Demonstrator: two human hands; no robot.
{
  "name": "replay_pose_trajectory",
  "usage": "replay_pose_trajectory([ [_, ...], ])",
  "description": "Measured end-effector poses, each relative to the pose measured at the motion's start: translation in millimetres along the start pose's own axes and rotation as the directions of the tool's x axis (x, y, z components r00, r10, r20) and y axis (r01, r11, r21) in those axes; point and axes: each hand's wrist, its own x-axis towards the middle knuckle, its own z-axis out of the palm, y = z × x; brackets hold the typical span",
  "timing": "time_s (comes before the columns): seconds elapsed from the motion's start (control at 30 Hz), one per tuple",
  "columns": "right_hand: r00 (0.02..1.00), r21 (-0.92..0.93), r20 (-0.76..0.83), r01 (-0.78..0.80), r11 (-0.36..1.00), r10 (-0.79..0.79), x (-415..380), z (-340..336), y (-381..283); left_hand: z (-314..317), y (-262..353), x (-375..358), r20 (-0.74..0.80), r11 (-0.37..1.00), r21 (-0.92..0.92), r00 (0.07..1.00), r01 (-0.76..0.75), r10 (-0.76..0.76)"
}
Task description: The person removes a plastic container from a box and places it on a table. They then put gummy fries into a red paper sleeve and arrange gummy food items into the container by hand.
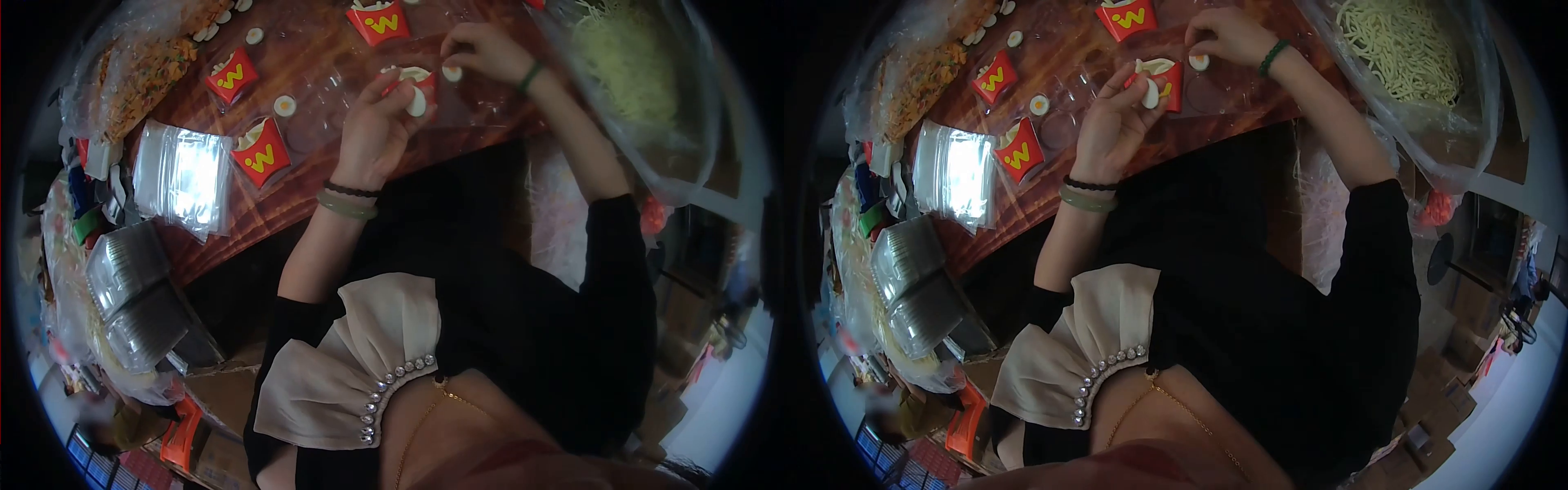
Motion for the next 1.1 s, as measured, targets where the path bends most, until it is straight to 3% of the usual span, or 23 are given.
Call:
replay_pose_trajectory([
  [0.07,0.992,-0.166,-0.123,-0.038,0.985,0.017,5,-1,-17,-1,5,-4,-0.005,0.997,-0.046,0.998,0.057,-0.057],
  [0.1,0.993,-0.160,-0.112,0.012,0.987,-0.030,7,-1,-22,1,11,-10,-0.029,0.997,-0.062,0.998,0.047,-0.049],
  [0.17,0.967,0.029,-0.220,-0.124,0.992,0.127,20,0,-25,-7,27,-10,-0.052,0.998,-0.061,0.999,0.010,-0.013],
  [0.27,0.957,0.147,-0.291,0.062,0.987,-0.017,74,-3,-38,-21,60,-14,-0.070,0.996,-0.078,0.997,-0.033,0.027],
  [0.3,0.937,0.041,-0.335,0.124,0.991,-0.103,100,2,-43,-30,70,-10,-0.056,0.994,-0.058,0.994,-0.097,0.093],
  [0.37,0.973,0.060,-0.208,0.112,0.992,-0.097,157,7,-57,-45,92,-5,-0.046,0.982,0.017,0.981,-0.187,0.188],
  [0.4,0.974,0.056,-0.202,0.121,0.991,-0.107,164,7,-55,-53,101,-3,-0.048,0.980,0.012,0.979,-0.198,0.198],
  [0.47,0.972,0.084,-0.193,0.155,0.984,-0.137,222,26,-68,-65,116,1,-0.094,0.915,0.180,0.919,-0.362,0.382],
  [0.6,0.965,0.149,-0.179,0.217,0.965,-0.190,275,54,-101,-84,141,2,-0.171,0.866,0.277,0.865,-0.417,0.471],
  [0.83,0.953,0.276,-0.159,0.293,0.915,-0.257,282,64,-123,-103,154,17,-0.188,0.830,0.301,0.824,-0.470,0.534],
  [0.9,0.947,0.304,-0.164,0.315,0.899,-0.276,274,64,-132,-106,157,24,-0.123,0.708,0.445,0.746,-0.548,0.655],
  [1.1,0.933,0.389,-0.199,0.356,0.850,-0.300,260,55,-140,-112,168,36,-0.089,0.665,0.507,0.734,-0.548,0.673],
])
